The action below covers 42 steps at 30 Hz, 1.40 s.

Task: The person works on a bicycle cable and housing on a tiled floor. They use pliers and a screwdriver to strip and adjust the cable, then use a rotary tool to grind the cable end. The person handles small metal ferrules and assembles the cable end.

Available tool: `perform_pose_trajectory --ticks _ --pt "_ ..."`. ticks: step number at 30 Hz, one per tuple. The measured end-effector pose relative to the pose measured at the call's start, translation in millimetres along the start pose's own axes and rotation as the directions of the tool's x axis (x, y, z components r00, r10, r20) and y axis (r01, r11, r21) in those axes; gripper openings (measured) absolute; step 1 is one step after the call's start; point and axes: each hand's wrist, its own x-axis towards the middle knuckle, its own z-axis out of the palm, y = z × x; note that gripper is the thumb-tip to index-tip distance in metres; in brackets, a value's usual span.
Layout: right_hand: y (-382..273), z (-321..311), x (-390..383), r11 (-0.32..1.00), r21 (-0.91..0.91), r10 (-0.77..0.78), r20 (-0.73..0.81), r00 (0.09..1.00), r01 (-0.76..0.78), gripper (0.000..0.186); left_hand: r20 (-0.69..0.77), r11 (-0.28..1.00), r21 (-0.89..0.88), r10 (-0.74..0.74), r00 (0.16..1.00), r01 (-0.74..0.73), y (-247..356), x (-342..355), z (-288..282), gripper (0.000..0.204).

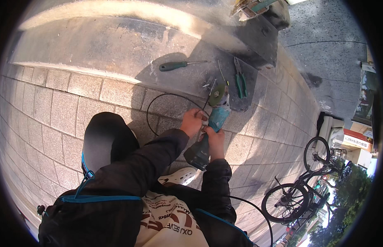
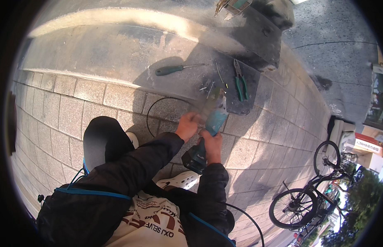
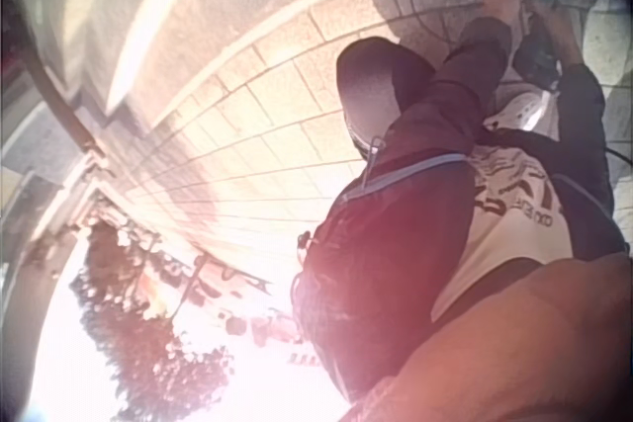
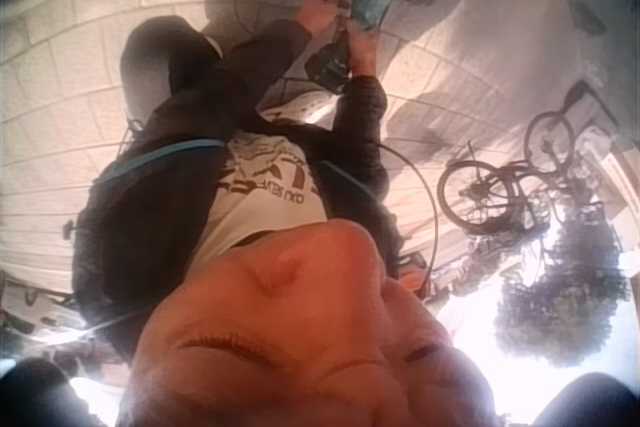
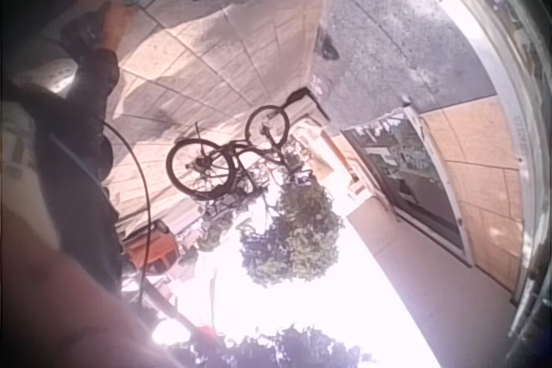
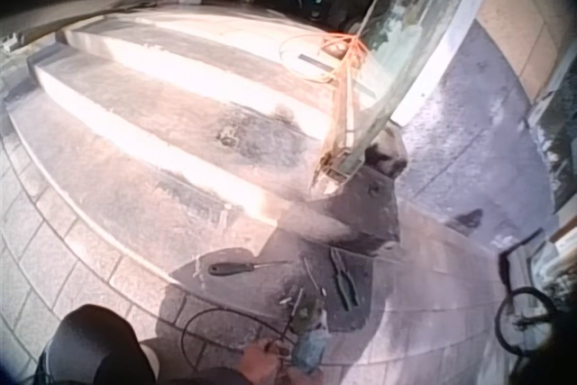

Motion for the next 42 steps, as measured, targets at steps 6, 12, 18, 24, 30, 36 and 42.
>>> perform_pose_trajectory --ticks 6,12,18,24,30,36,42 --pt "7.2 -4.3 5.6 1.0 0.028 0.015 -0.004 1.0 -0.014 0.027 -0.024 0.999 0.045 0.022 0.999 -0.021 1.5 -1.7 2.2 0.022" --pt "6.4 -1.9 6.3 0.999 0.034 0.029 0.004 1.0 -0.029 0.025 -0.022 0.998 0.057 0.033 0.999 -0.032 1.6 -0.5 0.2 0.022" --pt "3.9 1.0 3.6 0.999 0.037 0.014 -0.005 1.0 -0.013 0.024 -0.027 0.997 0.049 0.066 0.997 -0.065 -6.1 3.9 1.1 0.022" --pt "0.4 3.3 0.6 0.999 0.031 0.019 -0.007 1.0 -0.019 0.022 -0.035 0.999 0.032 0.017 0.999 -0.016 -1.1 -0.1 4.4 0.022" --pt "11.2 5.1 2.2 0.997 0.077 -0.005 -0.003 1.0 0.005 0.021 -0.03 0.985 -0.136 -0.107 0.994 0.102 5.0 -8.0 13.7 0.023" --pt "5.7 8.3 -3.2 0.993 0.112 0.037 0.02 0.999 -0.039 0.016 -0.008 0.958 -0.22 -0.189 0.982 0.183 5.8 -8.1 15.9 0.023" --pt "7.2 8.2 -1.2 0.99 0.136 0.042 0.013 0.999 -0.043 0.017 -0.006 0.948 -0.236 -0.223 0.975 0.215 9.4 -9.7 16.4 0.023"
